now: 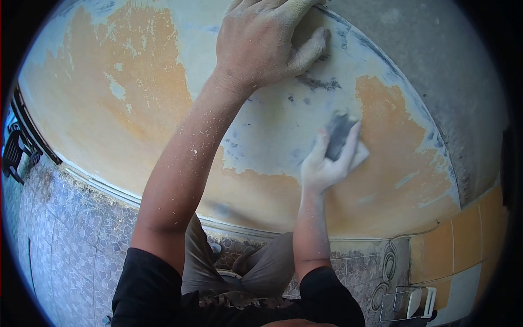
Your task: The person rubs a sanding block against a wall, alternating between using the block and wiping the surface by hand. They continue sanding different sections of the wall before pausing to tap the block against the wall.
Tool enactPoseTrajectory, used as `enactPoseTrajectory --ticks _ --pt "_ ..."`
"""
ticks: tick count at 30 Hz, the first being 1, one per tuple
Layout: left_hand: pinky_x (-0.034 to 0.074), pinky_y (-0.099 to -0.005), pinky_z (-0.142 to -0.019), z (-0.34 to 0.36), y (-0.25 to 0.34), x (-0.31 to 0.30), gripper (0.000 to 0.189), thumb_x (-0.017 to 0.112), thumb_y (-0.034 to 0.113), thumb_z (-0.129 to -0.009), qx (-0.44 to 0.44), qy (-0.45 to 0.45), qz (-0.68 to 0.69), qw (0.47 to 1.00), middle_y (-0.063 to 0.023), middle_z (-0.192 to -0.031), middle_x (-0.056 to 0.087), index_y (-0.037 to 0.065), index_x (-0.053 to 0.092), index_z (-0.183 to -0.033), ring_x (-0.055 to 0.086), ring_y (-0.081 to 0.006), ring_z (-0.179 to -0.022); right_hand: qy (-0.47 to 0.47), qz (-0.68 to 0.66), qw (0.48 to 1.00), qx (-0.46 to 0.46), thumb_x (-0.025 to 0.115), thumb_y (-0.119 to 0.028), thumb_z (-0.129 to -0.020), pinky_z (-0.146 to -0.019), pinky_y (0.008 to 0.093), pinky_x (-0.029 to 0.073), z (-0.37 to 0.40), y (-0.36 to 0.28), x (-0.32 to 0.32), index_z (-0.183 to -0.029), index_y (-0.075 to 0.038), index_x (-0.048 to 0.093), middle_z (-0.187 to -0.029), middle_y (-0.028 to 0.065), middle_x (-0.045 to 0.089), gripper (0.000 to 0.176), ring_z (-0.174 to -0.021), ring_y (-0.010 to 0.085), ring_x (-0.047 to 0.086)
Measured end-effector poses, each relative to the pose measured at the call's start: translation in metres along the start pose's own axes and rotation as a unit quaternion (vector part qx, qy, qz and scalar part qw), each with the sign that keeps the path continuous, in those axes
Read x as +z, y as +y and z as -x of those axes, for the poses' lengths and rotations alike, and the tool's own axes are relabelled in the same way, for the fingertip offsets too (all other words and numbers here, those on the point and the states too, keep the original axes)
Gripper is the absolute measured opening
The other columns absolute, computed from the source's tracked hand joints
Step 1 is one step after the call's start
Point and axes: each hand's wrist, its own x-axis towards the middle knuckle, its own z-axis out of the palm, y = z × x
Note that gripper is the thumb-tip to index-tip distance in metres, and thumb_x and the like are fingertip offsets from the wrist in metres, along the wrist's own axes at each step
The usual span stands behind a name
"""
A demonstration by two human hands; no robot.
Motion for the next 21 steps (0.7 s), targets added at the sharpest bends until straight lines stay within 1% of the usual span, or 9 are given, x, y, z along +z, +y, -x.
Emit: enactPoseTrajectory --ticks 2,3,5,9,11,12,14,17,21 --pt "0.047 -0.0475 -0.107 0.000 0.001 0.002 0.044 0.073 0.022 -0.084 0.000 0.006 0.006 1.000 -0.0170 -0.120 0.065 0.000 0.066 -0.121 0.058 -0.0371 -0.120 0.044 -0.064 0.993 0.088 0.079 -0.011 -0.095 -0.081 0.0353 0.054 -0.065 -0.013 0.008 -0.149 0.006 0.053 -0.117 0.0123 0.048 0.062 -0.102 0.0238 0.057" --pt "0.047 -0.0475 -0.107 0.000 0.001 0.002 0.044 0.073 0.022 -0.084 0.001 0.005 0.006 1.000 -0.0170 -0.120 0.065 0.000 0.066 -0.121 0.058 -0.0371 -0.120 0.045 -0.064 0.993 0.089 0.079 -0.011 -0.095 -0.081 0.0353 0.054 -0.061 -0.013 0.009 -0.149 0.006 0.053 -0.117 0.0123 0.048 0.062 -0.102 0.0238 0.057" --pt "0.047 -0.0477 -0.107 0.000 0.001 0.000 0.044 0.073 0.022 -0.083 -0.022 -0.014 0.005 1.000 -0.0173 -0.119 0.065 0.000 0.066 -0.121 0.058 -0.0376 -0.120 0.020 0.082 0.996 -0.011 0.079 -0.014 -0.096 -0.082 0.0358 0.054 -0.035 -0.011 0.008 -0.149 0.006 0.053 -0.116 0.0122 0.048 0.063 -0.104 0.0246 0.056" --pt "0.048 -0.0480 -0.107 -0.005 0.008 -0.009 0.043 0.073 0.023 -0.084 -0.034 -0.041 0.010 0.999 -0.0173 -0.119 0.066 0.000 0.066 -0.120 0.059 -0.0378 -0.120 -0.012 -0.020 0.999 -0.040 0.087 -0.019 -0.088 -0.081 0.0394 0.052 0.158 0.013 0.010 -0.148 0.003 0.055 -0.117 0.0147 0.049 0.071 -0.104 0.0276 0.052" --pt "0.048 -0.0482 -0.106 -0.005 0.009 -0.008 0.043 0.073 0.023 -0.084 -0.037 -0.028 0.004 0.999 -0.0172 -0.119 0.066 0.000 0.066 -0.120 0.060 -0.0375 -0.119 -0.087 0.032 0.994 -0.062 0.088 -0.018 -0.087 -0.081 0.0400 0.051 0.196 0.017 -0.007 -0.147 0.004 0.055 -0.118 0.0151 0.049 0.072 -0.104 0.0280 0.051" --pt "0.048 -0.0482 -0.106 -0.004 0.005 -0.004 0.043 0.073 0.023 -0.084 -0.035 -0.029 0.004 0.999 -0.0172 -0.119 0.066 0.000 0.066 -0.120 0.060 -0.0375 -0.119 -0.105 0.026 0.992 -0.065 0.087 -0.015 -0.086 -0.082 0.0389 0.052 0.176 0.014 -0.012 -0.147 0.004 0.055 -0.119 0.0149 0.049 0.071 -0.105 0.0271 0.052" --pt "0.048 -0.0481 -0.106 0.001 -0.005 0.005 0.043 0.073 0.023 -0.083 -0.002 0.008 0.004 1.000 -0.0169 -0.119 0.066 0.000 0.066 -0.119 0.060 -0.0373 -0.120 -0.057 -0.005 0.998 -0.026 0.085 -0.013 -0.089 -0.083 0.0381 0.053 0.107 0.012 -0.001 -0.148 0.003 0.055 -0.121 0.0144 0.048 0.068 -0.105 0.0258 0.053" --pt "0.048 -0.0482 -0.106 0.001 -0.001 0.002 0.042 0.073 0.023 -0.083 -0.001 -0.005 -0.020 1.000 -0.0170 -0.119 0.066 0.001 0.067 -0.119 0.059 -0.0373 -0.120 0.055 -0.029 0.998 0.021 0.082 -0.014 -0.093 -0.083 0.0366 0.053 -0.036 -0.003 0.012 -0.147 0.005 0.055 -0.118 0.0126 0.048 0.063 -0.102 0.0228 0.054" --pt "0.048 -0.0483 -0.106 0.001 -0.002 0.004 0.042 0.072 0.022 -0.084 0.000 0.006 -0.006 1.000 -0.0171 -0.119 0.066 0.001 0.067 -0.119 0.059 -0.0373 -0.120 0.061 0.057 0.996 -0.038 0.083 -0.023 -0.094 -0.080 0.0344 0.045 -0.046 -0.007 0.016 -0.146 0.001 0.059 -0.111 0.0106 0.051 0.063 -0.098 0.0241 0.051"
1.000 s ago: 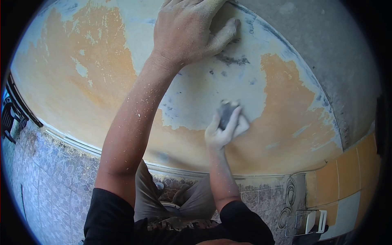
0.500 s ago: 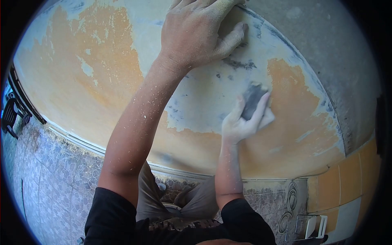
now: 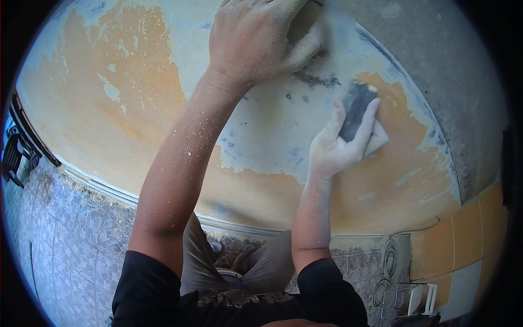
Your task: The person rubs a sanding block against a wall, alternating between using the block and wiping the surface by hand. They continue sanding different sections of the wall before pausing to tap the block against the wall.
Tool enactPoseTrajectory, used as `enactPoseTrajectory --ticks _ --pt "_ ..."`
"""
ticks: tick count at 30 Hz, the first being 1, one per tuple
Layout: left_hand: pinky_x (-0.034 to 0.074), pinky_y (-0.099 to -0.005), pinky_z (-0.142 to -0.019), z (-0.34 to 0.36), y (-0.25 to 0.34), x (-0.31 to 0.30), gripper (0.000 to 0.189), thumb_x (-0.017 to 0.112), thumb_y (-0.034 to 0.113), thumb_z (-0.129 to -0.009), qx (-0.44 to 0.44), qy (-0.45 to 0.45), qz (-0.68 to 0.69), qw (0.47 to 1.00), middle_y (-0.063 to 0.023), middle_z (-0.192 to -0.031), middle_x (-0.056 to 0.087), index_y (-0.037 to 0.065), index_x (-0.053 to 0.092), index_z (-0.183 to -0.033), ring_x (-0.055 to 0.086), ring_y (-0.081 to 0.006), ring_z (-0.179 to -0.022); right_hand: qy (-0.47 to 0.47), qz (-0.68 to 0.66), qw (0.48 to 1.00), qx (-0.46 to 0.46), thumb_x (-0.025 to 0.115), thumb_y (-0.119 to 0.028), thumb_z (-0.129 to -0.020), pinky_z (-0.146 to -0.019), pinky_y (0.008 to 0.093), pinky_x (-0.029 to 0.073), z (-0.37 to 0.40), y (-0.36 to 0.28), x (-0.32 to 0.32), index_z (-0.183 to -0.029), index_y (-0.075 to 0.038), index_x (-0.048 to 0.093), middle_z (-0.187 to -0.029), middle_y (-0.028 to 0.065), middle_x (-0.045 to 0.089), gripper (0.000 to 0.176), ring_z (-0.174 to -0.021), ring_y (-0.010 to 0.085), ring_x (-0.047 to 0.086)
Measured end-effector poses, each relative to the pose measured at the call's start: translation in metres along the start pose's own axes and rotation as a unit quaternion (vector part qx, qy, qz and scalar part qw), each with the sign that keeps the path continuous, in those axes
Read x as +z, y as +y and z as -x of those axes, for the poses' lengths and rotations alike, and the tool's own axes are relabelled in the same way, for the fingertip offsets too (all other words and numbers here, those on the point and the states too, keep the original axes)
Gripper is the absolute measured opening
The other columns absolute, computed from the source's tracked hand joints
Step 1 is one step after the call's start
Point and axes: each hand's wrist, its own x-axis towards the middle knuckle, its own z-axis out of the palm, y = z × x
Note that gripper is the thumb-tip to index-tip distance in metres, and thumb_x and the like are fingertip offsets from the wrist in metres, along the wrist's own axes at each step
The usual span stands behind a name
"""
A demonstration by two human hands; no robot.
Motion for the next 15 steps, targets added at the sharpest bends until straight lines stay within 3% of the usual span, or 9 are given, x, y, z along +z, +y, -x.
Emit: enactPoseTrajectory --ticks 3,5,6,8,9,11,13,15 --pt "0.048 -0.0483 -0.106 0.000 0.001 0.000 0.041 0.072 0.022 -0.084 0.012 0.015 0.001 1.000 -0.0170 -0.119 0.066 0.001 0.067 -0.119 0.059 -0.0371 -0.120 -0.062 -0.039 0.997 -0.006 0.079 -0.019 -0.095 -0.086 0.0400 0.049 0.133 -0.001 -0.021 -0.148 0.002 0.055 -0.118 0.0146 0.049 0.062 -0.107 0.0287 0.051" --pt "0.048 -0.0484 -0.106 0.000 0.001 0.000 0.041 0.072 0.022 -0.083 -0.005 0.002 0.001 1.000 -0.0168 -0.118 0.066 0.001 0.067 -0.118 0.059 -0.0370 -0.121 -0.133 -0.034 0.989 -0.055 0.086 -0.027 -0.089 -0.090 0.0480 0.044 0.230 0.008 -0.047 -0.133 -0.005 0.063 -0.119 0.0131 0.051 0.055 -0.107 0.0307 0.049" --pt "0.048 -0.0484 -0.106 -0.001 0.006 -0.004 0.041 0.072 0.022 -0.083 -0.004 0.002 0.001 1.000 -0.0168 -0.118 0.066 0.001 0.067 -0.118 0.059 -0.0370 -0.121 -0.195 -0.031 0.979 -0.043 0.089 -0.028 -0.086 -0.093 0.0500 0.041 0.236 -0.004 -0.055 -0.127 -0.008 0.066 -0.115 0.0107 0.054 0.051 -0.107 0.0306 0.048" --pt "0.048 -0.0480 -0.106 -0.007 0.012 -0.011 0.041 0.072 0.022 -0.083 -0.031 -0.035 -0.003 0.999 -0.0165 -0.117 0.067 0.001 0.067 -0.118 0.059 -0.0365 -0.121 -0.188 -0.100 0.976 -0.035 0.090 -0.027 -0.085 -0.092 0.0501 0.041 0.223 0.016 -0.054 -0.125 -0.008 0.068 -0.113 0.0088 0.056 0.049 -0.108 0.0299 0.047" --pt "0.048 -0.0480 -0.106 -0.005 0.009 -0.009 0.041 0.072 0.022 -0.083 -0.033 -0.039 -0.003 0.999 -0.0165 -0.117 0.067 0.001 0.067 -0.118 0.059 -0.0365 -0.121 -0.146 -0.036 0.986 -0.065 0.090 -0.025 -0.085 -0.089 0.0475 0.044 0.177 0.014 -0.046 -0.129 -0.005 0.068 -0.116 0.0103 0.055 0.053 -0.108 0.0297 0.048" --pt "0.048 -0.0475 -0.106 -0.001 0.002 0.000 0.040 0.072 0.022 -0.083 -0.009 0.004 0.001 1.000 -0.0162 -0.116 0.067 0.001 0.068 -0.117 0.060 -0.0358 -0.120 -0.059 -0.048 0.997 0.003 0.088 -0.019 -0.088 -0.084 0.0385 0.050 0.079 0.012 -0.026 -0.143 0.003 0.059 -0.116 0.0130 0.052 0.066 -0.106 0.0272 0.051" --pt "0.048 -0.0473 -0.106 0.000 0.003 0.000 0.040 0.072 0.022 -0.083 -0.015 -0.005 0.004 1.000 -0.0163 -0.117 0.067 0.001 0.068 -0.117 0.060 -0.0358 -0.120 -0.022 -0.067 0.993 0.099 0.083 -0.012 -0.092 -0.081 0.0356 0.053 0.000 0.006 -0.016 -0.143 0.006 0.057 -0.117 0.0133 0.050 0.060 -0.102 0.0240 0.055" --pt "0.048 -0.0475 -0.106 -0.001 0.002 0.001 0.040 0.072 0.022 -0.083 -0.011 -0.007 0.000 1.000 -0.0166 -0.118 0.067 0.001 0.068 -0.117 0.059 -0.0363 -0.120 -0.017 -0.075 0.985 0.152 0.082 -0.011 -0.093 -0.081 0.0353 0.054 -0.009 0.004 -0.015 -0.144 0.007 0.056 -0.118 0.0134 0.050 0.059 -0.102 0.0235 0.057"
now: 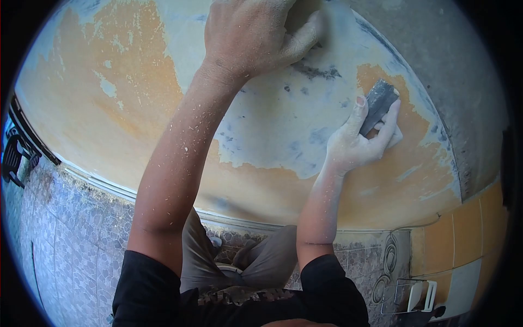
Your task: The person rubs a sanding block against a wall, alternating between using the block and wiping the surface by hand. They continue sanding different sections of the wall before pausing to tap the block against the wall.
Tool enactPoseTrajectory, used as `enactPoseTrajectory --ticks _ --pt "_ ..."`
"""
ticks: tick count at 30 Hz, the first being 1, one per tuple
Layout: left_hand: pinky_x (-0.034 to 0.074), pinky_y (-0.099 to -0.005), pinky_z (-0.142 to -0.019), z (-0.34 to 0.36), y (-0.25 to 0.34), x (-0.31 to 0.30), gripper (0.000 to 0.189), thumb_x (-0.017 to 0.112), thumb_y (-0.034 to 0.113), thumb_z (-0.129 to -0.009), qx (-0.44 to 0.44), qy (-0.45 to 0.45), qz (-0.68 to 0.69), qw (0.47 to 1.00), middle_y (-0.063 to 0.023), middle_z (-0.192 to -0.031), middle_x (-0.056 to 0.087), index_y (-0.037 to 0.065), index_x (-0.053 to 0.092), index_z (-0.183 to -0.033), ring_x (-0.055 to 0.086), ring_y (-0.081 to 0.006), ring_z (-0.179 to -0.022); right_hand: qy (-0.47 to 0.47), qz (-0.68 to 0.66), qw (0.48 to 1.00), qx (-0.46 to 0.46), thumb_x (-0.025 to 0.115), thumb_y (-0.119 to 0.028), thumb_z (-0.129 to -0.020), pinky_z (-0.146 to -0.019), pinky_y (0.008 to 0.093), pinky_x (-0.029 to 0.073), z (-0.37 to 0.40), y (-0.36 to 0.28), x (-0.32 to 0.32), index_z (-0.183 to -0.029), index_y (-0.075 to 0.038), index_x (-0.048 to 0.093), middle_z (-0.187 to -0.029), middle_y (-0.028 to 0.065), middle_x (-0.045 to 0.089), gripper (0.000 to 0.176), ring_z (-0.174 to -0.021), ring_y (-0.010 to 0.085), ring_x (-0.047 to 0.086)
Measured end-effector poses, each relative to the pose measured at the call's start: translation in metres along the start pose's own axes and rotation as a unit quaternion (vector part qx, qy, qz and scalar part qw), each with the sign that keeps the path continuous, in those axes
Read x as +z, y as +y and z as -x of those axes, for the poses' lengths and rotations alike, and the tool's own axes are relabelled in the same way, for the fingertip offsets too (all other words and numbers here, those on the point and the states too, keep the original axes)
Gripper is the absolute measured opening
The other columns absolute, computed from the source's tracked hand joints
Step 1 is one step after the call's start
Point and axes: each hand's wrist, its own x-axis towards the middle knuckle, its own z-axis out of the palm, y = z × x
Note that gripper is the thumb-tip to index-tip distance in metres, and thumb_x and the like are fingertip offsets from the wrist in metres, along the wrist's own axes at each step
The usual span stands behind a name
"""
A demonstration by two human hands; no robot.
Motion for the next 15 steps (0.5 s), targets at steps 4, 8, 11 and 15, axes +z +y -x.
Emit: enactPoseTrajectory --ticks 4,8,11,15 --pt "0.048 -0.0477 -0.106 0.002 -0.004 0.001 0.040 0.072 0.023 -0.084 0.023 0.019 -0.010 1.000 -0.0167 -0.119 0.067 0.001 0.068 -0.117 0.059 -0.0364 -0.120 -0.032 0.057 0.986 -0.155 0.084 -0.020 -0.092 -0.090 0.0401 0.049 0.128 0.042 -0.007 -0.145 0.005 0.056 -0.118 0.0124 0.048 0.065 -0.107 0.0257 0.052" --pt "0.048 -0.0479 -0.106 0.002 0.006 -0.005 0.040 0.071 0.023 -0.084 0.007 0.007 -0.001 1.000 -0.0167 -0.119 0.067 0.001 0.068 -0.117 0.059 -0.0363 -0.121 -0.168 0.055 0.961 -0.214 0.091 -0.025 -0.084 -0.095 0.0445 0.035 0.246 0.082 -0.041 -0.138 -0.005 0.064 -0.109 0.0072 0.051 0.063 -0.101 0.0246 0.048" --pt "0.048 -0.0479 -0.106 0.001 0.001 -0.004 0.040 0.071 0.023 -0.084 0.000 0.000 -0.002 1.000 -0.0165 -0.119 0.067 0.001 0.068 -0.118 0.059 -0.0362 -0.121 -0.097 0.078 0.970 -0.210 0.089 -0.023 -0.086 -0.089 0.0396 0.040 0.147 0.052 -0.024 -0.136 -0.001 0.065 -0.115 0.0106 0.053 0.060 -0.102 0.0268 0.049" --pt "0.047 -0.0476 -0.107 0.000 0.000 -0.001 0.040 0.071 0.023 -0.085 -0.002 -0.004 0.007 1.000 -0.0162 -0.119 0.067 0.001 0.068 -0.118 0.059 -0.0360 -0.121 0.025 0.006 0.996 -0.087 0.082 -0.017 -0.095 -0.073 0.0329 0.053 -0.002 0.008 0.006 -0.143 0.005 0.058 -0.113 0.0110 0.049 0.057 -0.097 0.0191 0.056"
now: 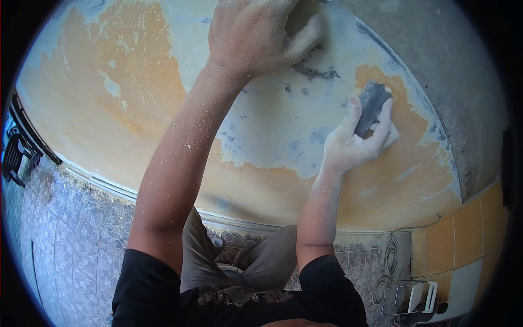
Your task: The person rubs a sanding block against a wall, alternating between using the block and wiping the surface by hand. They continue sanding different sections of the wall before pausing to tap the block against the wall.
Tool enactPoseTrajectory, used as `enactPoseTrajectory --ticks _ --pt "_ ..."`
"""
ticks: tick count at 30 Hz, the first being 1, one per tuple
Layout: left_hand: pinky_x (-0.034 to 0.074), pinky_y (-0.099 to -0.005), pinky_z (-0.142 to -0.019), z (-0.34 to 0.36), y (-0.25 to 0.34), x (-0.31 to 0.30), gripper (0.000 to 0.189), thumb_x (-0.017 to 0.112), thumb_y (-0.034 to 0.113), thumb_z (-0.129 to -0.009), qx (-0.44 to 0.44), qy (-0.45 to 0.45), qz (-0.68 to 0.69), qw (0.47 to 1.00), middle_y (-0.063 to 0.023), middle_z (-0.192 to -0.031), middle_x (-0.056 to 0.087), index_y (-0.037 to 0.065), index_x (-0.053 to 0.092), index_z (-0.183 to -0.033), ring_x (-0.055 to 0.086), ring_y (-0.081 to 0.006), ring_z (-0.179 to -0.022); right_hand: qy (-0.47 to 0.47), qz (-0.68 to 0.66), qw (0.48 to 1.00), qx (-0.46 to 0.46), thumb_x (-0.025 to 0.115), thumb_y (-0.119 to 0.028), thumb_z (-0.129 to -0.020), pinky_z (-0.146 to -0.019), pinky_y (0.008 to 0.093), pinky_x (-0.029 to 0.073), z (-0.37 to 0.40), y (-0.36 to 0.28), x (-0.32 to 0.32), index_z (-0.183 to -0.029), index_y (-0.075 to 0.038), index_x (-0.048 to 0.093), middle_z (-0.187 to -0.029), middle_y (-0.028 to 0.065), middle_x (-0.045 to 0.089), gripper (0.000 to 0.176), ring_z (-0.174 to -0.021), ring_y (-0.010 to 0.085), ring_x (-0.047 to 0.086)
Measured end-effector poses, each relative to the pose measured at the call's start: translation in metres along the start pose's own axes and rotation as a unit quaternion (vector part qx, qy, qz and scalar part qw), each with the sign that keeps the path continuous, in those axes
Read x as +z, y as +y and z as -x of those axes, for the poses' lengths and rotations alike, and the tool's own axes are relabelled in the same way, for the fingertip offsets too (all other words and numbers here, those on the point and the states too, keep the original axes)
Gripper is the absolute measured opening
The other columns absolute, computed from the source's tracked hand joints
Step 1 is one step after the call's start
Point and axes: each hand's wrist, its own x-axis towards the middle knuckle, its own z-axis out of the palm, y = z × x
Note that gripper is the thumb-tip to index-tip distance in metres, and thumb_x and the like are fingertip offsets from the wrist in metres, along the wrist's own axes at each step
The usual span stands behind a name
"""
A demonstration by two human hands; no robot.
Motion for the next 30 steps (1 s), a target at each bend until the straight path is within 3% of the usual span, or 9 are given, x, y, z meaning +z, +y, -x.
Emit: enactPoseTrajectory --ticks 3,9,12,14,16,21,25,28,30 --pt "0.047 -0.0475 -0.107 0.002 -0.003 0.003 0.041 0.071 0.023 -0.085 0.022 0.016 -0.012 1.000 -0.0166 -0.120 0.066 0.001 0.067 -0.119 0.059 -0.0363 -0.121 -0.027 0.080 0.994 -0.071 0.082 -0.017 -0.095 -0.079 0.0349 0.052 0.023 0.001 -0.005 -0.145 0.004 0.057 -0.113 0.0112 0.049 0.059 -0.100 0.0224 0.054" --pt "0.047 -0.0478 -0.107 -0.001 0.001 -0.002 0.041 0.071 0.023 -0.085 -0.009 -0.007 0.001 1.000 -0.0172 -0.121 0.066 0.001 0.067 -0.120 0.058 -0.0372 -0.121 -0.236 0.026 0.962 -0.133 0.092 -0.028 -0.082 -0.086 0.0404 0.035 0.258 0.042 -0.072 -0.132 -0.004 0.066 -0.115 0.0059 0.055 0.061 -0.101 0.0224 0.050" --pt "0.047 -0.0479 -0.107 -0.001 0.002 -0.002 0.041 0.071 0.022 -0.085 -0.004 -0.002 -0.007 1.000 -0.0171 -0.121 0.066 0.001 0.067 -0.120 0.058 -0.0374 -0.121 -0.216 0.008 0.964 -0.154 0.091 -0.023 -0.083 -0.088 0.0415 0.041 0.165 0.023 -0.056 -0.134 -0.002 0.064 -0.117 0.0072 0.054 0.061 -0.102 0.0232 0.052" --pt "0.047 -0.0479 -0.107 -0.003 0.002 -0.003 0.041 0.071 0.022 -0.085 -0.006 -0.003 -0.005 1.000 -0.0171 -0.121 0.066 0.001 0.067 -0.120 0.058 -0.0374 -0.121 -0.092 -0.010 0.995 -0.039 0.088 -0.017 -0.086 -0.090 0.0405 0.047 0.081 0.018 -0.030 -0.137 0.000 0.062 -0.119 0.0086 0.052 0.060 -0.105 0.0252 0.054" --pt "0.047 -0.0478 -0.107 -0.003 0.006 -0.006 0.042 0.072 0.022 -0.085 -0.009 -0.007 -0.004 1.000 -0.0172 -0.121 0.066 0.001 0.067 -0.120 0.058 -0.0374 -0.121 0.019 -0.146 0.979 0.141 0.087 -0.030 -0.089 -0.094 0.0388 0.044 0.005 -0.003 -0.006 -0.138 -0.001 0.063 -0.116 0.0085 0.053 0.062 -0.107 0.0254 0.053" --pt "0.046 -0.0482 -0.107 -0.001 0.003 -0.005 0.041 0.072 0.022 -0.084 -0.006 -0.020 -0.009 1.000 -0.0174 -0.122 0.066 0.001 0.067 -0.119 0.059 -0.0373 -0.121 -0.068 0.057 0.994 -0.063 0.083 -0.013 -0.092 -0.086 0.0385 0.054 0.078 0.001 -0.014 -0.144 0.001 0.059 -0.118 0.0118 0.049 0.059 -0.108 0.0276 0.054" --pt "0.046 -0.0485 -0.107 0.001 0.004 -0.002 0.041 0.072 0.021 -0.084 -0.004 -0.005 -0.015 1.000 -0.0170 -0.122 0.066 0.001 0.067 -0.119 0.058 -0.0372 -0.120 -0.204 -0.005 0.973 -0.106 0.092 -0.022 -0.081 -0.092 0.0415 0.034 0.250 0.020 -0.057 -0.133 -0.013 0.070 -0.106 0.0002 0.054 0.058 -0.101 0.0229 0.050" --pt "0.046 -0.0488 -0.105 -0.004 0.004 -0.005 0.039 0.072 0.020 -0.083 0.008 -0.016 -0.007 1.000 -0.0175 -0.119 0.066 0.001 0.067 -0.117 0.059 -0.0383 -0.117 -0.166 0.012 0.982 -0.091 0.092 -0.023 -0.081 -0.091 0.0412 0.033 0.178 0.013 -0.047 -0.134 -0.010 0.070 -0.107 0.0014 0.056 0.058 -0.101 0.0215 0.051" --pt "0.046 -0.0489 -0.104 -0.006 0.004 -0.006 0.038 0.072 0.018 -0.082 0.025 -0.020 -0.023 0.999 -0.0185 -0.115 0.067 0.000 0.068 -0.115 0.060 -0.0398 -0.114 -0.061 0.022 0.998 -0.021 0.088 -0.013 -0.086 -0.086 0.0390 0.050 0.087 0.007 -0.025 -0.140 0.002 0.063 -0.118 0.0103 0.053 0.061 -0.103 0.0241 0.055"
